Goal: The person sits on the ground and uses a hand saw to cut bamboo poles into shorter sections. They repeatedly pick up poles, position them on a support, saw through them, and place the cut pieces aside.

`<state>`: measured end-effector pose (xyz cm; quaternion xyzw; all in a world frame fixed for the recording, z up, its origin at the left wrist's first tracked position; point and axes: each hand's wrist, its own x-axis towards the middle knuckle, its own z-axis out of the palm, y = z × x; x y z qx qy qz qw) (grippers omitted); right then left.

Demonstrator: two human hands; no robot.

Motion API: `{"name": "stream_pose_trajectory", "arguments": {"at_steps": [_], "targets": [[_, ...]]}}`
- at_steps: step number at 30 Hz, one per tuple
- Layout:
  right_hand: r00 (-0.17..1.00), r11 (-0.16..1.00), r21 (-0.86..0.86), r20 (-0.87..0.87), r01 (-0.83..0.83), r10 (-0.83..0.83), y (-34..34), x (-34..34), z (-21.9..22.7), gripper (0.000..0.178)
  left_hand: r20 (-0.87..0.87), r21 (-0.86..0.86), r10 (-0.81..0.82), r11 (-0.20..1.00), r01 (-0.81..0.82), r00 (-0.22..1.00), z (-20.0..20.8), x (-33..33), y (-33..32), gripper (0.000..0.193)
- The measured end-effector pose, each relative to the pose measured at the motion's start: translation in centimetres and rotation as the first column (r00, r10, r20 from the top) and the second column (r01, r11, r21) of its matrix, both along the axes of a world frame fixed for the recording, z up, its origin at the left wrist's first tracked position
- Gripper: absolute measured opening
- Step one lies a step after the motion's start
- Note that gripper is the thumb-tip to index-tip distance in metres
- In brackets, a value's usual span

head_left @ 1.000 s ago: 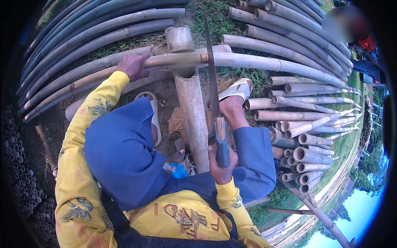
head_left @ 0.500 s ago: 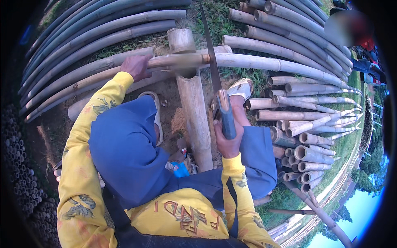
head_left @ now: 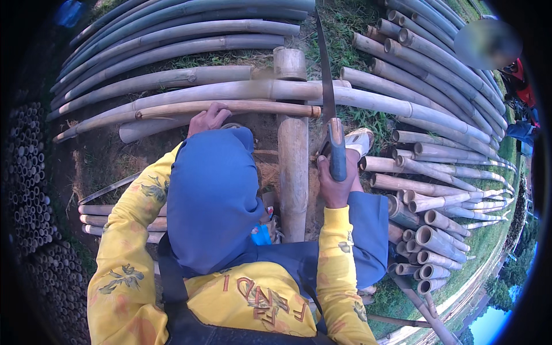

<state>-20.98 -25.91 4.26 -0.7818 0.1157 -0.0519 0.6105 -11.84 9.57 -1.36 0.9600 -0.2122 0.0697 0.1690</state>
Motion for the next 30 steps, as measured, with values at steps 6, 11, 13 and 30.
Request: {"name": "stream_pose_trajectory", "arguments": {"at_steps": [6, 11, 13, 30], "targets": [[0.997, 0.998, -0.062, 0.072, -0.022, 0.027, 0.1, 0.0, -0.3, 0.015, -0.037, 0.016, -0.091, 0.996, 0.092, 0.995, 1.0, 2.4, -0.1, 0.045], [0.988, 0.991, -0.136, 0.151, 0.006, 0.014, 0.7, -0.1, 0.6, 0.016, -0.040, 0.156, -0.037, 0.987, 0.043, 0.999, 0.5, 2.1, 1.6, 0.052], [0.989, 0.992, -0.117, 0.134, -0.044, 0.060, 0.4, -0.2, 0.5, 0.017, -0.226, 0.293, -0.137, 0.935, 0.201, 0.965, -0.2, 2.7, 3.0, 0.047], [0.999, 1.000, -0.002, 0.029, 0.026, -0.026, 0.4, -0.4, -0.3, 0.008, 0.142, 0.024, -0.211, 0.977, 0.210, 0.967, 2.1, 6.8, -1.1, 0.059]]}}
